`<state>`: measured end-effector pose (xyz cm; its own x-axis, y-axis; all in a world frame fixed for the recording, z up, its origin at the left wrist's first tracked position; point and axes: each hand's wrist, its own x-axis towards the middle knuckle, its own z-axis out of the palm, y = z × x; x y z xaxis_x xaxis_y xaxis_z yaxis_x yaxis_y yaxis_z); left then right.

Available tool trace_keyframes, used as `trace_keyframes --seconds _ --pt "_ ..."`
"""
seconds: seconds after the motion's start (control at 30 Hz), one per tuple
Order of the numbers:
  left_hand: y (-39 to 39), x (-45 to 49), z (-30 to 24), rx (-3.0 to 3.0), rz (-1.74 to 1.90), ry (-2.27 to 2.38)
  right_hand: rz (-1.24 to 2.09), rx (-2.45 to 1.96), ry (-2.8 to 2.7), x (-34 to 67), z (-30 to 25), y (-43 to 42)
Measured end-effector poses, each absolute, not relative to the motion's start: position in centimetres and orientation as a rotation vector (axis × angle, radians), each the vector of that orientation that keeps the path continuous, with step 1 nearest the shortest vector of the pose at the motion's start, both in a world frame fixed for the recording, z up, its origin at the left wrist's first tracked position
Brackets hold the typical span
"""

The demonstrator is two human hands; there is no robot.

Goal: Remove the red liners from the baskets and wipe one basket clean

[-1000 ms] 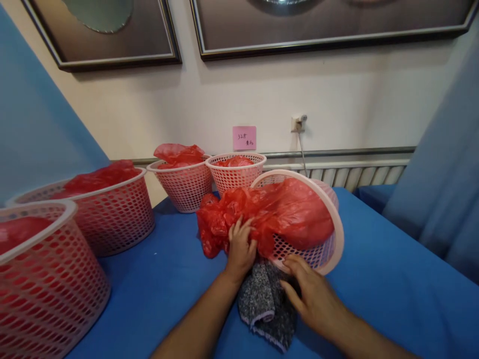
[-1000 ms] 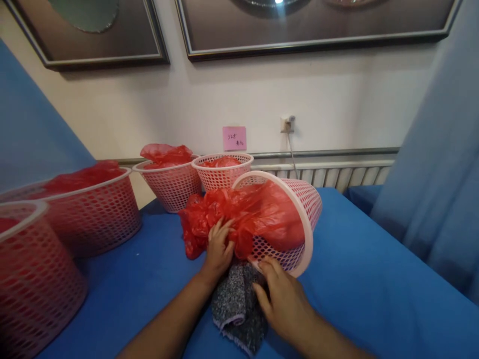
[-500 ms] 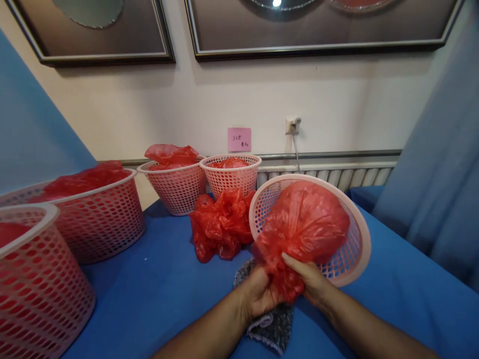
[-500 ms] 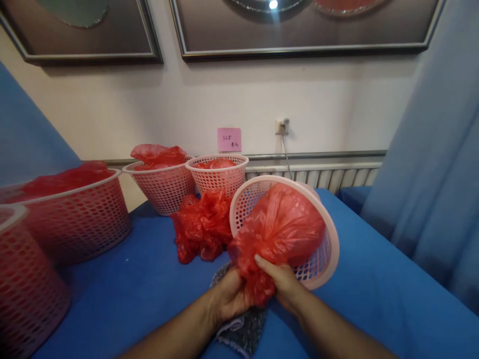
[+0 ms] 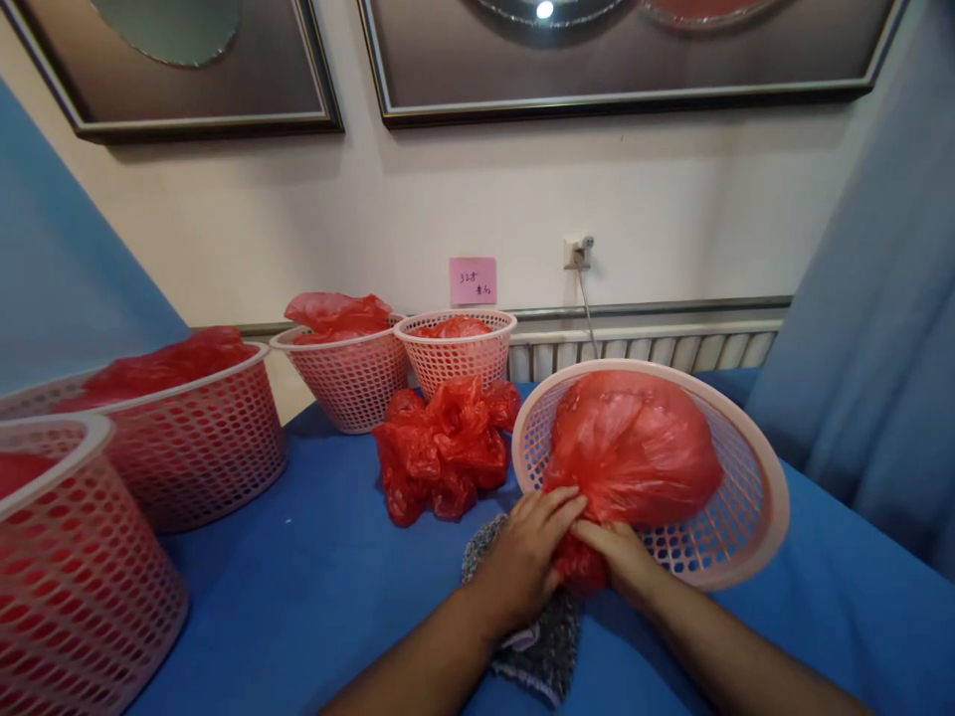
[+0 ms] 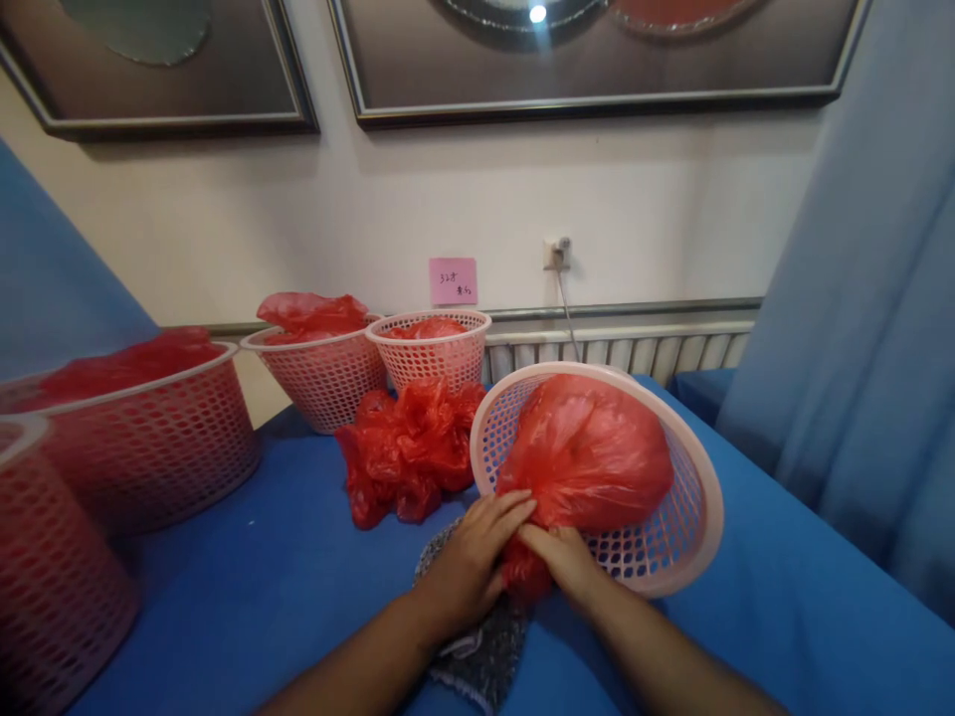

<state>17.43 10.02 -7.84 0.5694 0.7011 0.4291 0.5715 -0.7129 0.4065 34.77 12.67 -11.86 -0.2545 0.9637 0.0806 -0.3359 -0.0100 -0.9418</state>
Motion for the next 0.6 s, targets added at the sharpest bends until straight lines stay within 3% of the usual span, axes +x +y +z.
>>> trace_keyframes --seconds 0.13,0.23,0.4,0.5,0.6 --pt "10.7 17.1 -7.3 2.155 1.315 1.165 1.731 -0.649 -1.297 35.5 -10.9 12.1" --pt "10.5 17.4 -6.9 1.534 1.458 1.162 1.742 -0.66 -1.333 35.7 -10.6 12.2" --pt "10.6 18.4 -6.2 0.699 1.069 0.751 1.753 -0.734 -1.097 34.7 -10.8 12.0" --pt "11.0 18.4 -6.5 0.533 0.86 0.582 1.767 -0.82 -0.914 34.2 -10.8 11.9" --pt "11.2 18.3 -7.1 0.55 0.886 0.628 1.752 -0.959 -0.751 34.3 -10.6 12.1"
